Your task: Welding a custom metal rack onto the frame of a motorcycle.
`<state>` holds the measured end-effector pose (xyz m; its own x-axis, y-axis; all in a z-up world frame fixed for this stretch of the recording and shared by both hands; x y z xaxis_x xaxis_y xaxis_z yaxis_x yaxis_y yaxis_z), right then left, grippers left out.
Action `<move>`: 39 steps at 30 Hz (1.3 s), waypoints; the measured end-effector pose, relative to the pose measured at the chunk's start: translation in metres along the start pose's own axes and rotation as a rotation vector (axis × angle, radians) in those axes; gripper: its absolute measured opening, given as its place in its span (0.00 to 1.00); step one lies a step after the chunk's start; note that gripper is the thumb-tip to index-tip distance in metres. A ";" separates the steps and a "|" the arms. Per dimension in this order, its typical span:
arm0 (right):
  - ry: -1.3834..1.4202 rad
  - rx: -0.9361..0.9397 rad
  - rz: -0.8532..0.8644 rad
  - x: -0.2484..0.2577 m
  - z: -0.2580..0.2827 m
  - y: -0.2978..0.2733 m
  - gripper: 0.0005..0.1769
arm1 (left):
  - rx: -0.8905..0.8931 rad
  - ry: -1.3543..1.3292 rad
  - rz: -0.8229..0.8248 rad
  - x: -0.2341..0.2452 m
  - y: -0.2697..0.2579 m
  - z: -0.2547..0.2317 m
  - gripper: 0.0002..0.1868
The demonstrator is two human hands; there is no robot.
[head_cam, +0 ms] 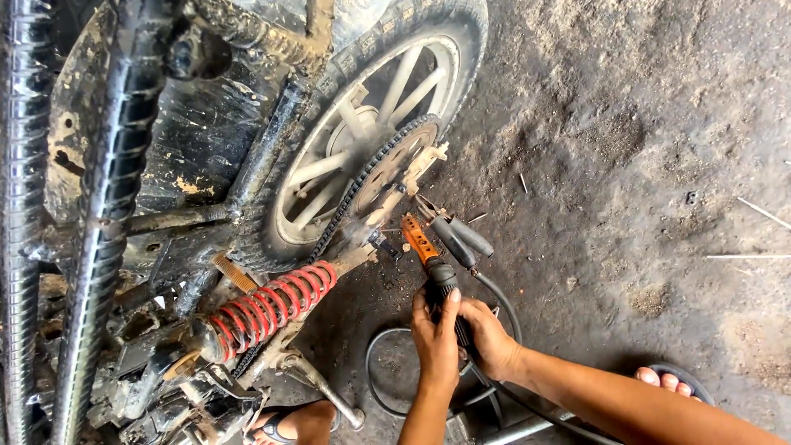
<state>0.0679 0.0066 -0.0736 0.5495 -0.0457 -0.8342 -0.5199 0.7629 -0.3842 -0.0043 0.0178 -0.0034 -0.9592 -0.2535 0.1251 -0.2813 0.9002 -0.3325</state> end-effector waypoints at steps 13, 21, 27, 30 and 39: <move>0.071 -0.046 0.050 0.003 -0.008 0.005 0.18 | -0.003 0.043 -0.024 0.003 0.001 0.001 0.28; 0.014 -0.049 -0.020 0.005 -0.023 0.007 0.20 | 0.088 -0.037 0.080 0.020 0.003 0.017 0.25; -0.757 0.843 -0.157 0.008 -0.030 0.016 0.17 | 0.137 -0.394 0.190 0.013 0.007 0.016 0.23; -0.747 0.608 -0.278 0.027 -0.047 0.028 0.18 | 0.427 0.244 -0.059 0.005 0.003 0.007 0.23; 0.003 -0.095 -0.232 0.047 -0.078 0.043 0.21 | 0.130 0.354 0.026 0.027 0.044 0.061 0.24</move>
<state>0.0201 -0.0132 -0.1602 0.6590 -0.2146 -0.7209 -0.4396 0.6678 -0.6007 -0.0440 0.0287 -0.0714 -0.9033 -0.0725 0.4229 -0.2800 0.8465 -0.4529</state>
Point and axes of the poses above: each hand's wrist, its own y-axis towards the middle knuckle, its own x-axis out of the back of the hand, z = x × y, the point moved 2 cm from there along y, towards the middle knuckle, and after that the axes turned 10 degrees about -y, right-handed, at the moved point
